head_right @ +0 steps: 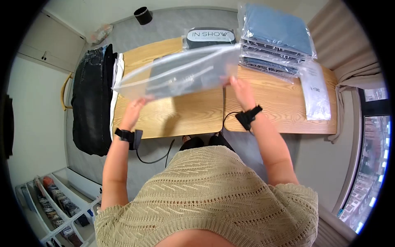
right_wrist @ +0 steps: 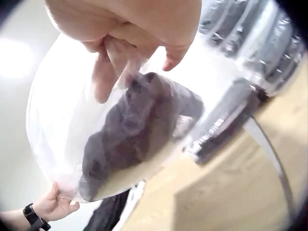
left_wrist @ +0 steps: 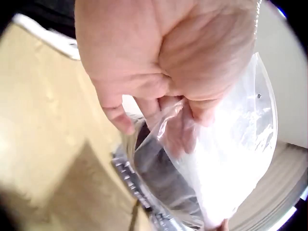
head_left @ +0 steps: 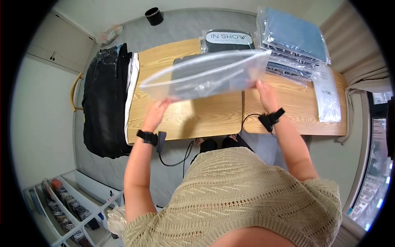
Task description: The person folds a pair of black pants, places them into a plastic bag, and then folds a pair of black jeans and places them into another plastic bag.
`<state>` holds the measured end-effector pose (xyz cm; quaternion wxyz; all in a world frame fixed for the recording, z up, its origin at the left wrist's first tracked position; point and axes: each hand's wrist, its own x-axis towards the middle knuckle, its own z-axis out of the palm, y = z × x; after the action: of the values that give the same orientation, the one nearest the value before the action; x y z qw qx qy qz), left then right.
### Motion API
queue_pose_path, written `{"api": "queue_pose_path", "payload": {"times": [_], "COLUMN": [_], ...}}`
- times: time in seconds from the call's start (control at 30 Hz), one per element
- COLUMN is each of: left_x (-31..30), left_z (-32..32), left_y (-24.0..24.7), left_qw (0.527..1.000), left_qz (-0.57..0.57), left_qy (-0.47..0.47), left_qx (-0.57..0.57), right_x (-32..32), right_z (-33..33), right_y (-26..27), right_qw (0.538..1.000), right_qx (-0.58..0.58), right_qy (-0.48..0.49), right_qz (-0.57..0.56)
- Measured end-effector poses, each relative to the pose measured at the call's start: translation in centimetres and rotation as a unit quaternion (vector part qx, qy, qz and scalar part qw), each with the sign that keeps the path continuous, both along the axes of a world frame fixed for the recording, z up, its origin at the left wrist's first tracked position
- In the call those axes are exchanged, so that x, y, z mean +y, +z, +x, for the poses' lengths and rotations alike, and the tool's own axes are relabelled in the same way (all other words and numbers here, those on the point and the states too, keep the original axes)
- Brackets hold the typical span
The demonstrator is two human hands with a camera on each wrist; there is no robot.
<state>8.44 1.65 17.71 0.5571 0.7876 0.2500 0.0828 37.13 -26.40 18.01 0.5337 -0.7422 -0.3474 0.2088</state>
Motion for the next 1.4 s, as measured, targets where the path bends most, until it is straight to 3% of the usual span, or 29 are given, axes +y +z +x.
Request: {"api": "queue_pose_path", "payload": {"times": [0.1,0.13,0.2,0.33,0.4,0.43,0.57,0.63,0.73,0.8,1.0,1.07,1.1,1.17,1.23,1.27,1.33,1.4], "left_x": [-2.7,-3.7,-5.0,-5.9,-5.5,-5.6,-5.2,-5.8,-6.1,-5.7,-5.1,-5.2,-5.4,-5.4,-5.5,-5.6,-5.6,-6.5], "left_z": [-1.9,-2.6,-3.6,-4.2,-3.1,-2.9,-2.4,-1.5,-1.0,-0.4,-0.2,0.2,0.1,-0.1,0.0,0.0,0.0,0.8], "left_y": [-8.7,-11.1,-14.9,-17.4,-15.8,-16.4,-16.8,-15.1,-15.7,-16.3,-17.6,-17.5,-17.6,-17.8,-18.3,-18.2,-17.5,-14.7], "left_qw": [0.985,0.984,0.957,0.969,0.954,0.961,0.977,0.98,0.976,0.97,0.954,0.952,0.945,0.938,0.934,0.934,0.939,0.929], "left_qz": [-0.142,-0.149,-0.187,-0.184,-0.244,-0.237,-0.147,-0.08,-0.13,-0.151,-0.194,-0.2,-0.215,-0.228,-0.248,-0.248,-0.229,-0.238], "left_qy": [-0.011,-0.01,-0.016,0.019,0.059,0.062,0.061,0.094,0.148,0.156,0.168,0.174,0.191,0.206,0.218,0.217,0.219,0.237], "left_qx": [0.096,0.1,0.222,0.163,0.163,0.132,0.145,0.155,0.096,0.111,0.155,0.156,0.158,0.16,0.14,0.138,0.131,0.154], "right_x": [-4.0,-4.6,-8.0,-8.7,-7.7,-7.1,-6.3,-5.2,-3.5,-2.7,-1.8,-1.5,-0.7,1.0,3.0,4.4,6.7,7.4], "right_z": [-0.7,-2.2,-2.4,-2.8,-2.0,-2.2,-2.1,-2.2,-2.4,-2.1,-2.5,-3.1,-4.0,-6.1,-8.0,-8.7,-9.9,-9.4], "right_y": [-9.7,-9.5,-17.0,-17.8,-17.3,-16.5,-15.8,-14.5,-14.4,-15.1,-16.7,-17.3,-14.9,-11.4,-11.0,-11.2,-12.5,-14.1], "right_qw": [0.99,0.978,0.967,0.96,0.942,0.963,0.977,0.971,0.966,0.942,0.927,0.905,0.902,0.925,0.951,0.95,0.893,0.889], "right_qx": [0.108,0.164,0.145,0.218,0.287,0.206,0.106,0.116,0.112,0.156,0.094,-0.12,-0.2,-0.289,-0.285,-0.286,-0.387,-0.38], "right_qy": [0.048,0.037,0.058,0.034,0.01,0.004,-0.009,-0.031,-0.064,-0.089,-0.132,-0.264,-0.311,-0.194,-0.015,-0.016,0.05,0.053], "right_qz": [-0.072,-0.125,-0.203,-0.17,-0.175,-0.176,-0.186,-0.205,-0.223,-0.283,-0.339,-0.311,-0.225,-0.151,-0.12,-0.12,-0.224,-0.249]}}
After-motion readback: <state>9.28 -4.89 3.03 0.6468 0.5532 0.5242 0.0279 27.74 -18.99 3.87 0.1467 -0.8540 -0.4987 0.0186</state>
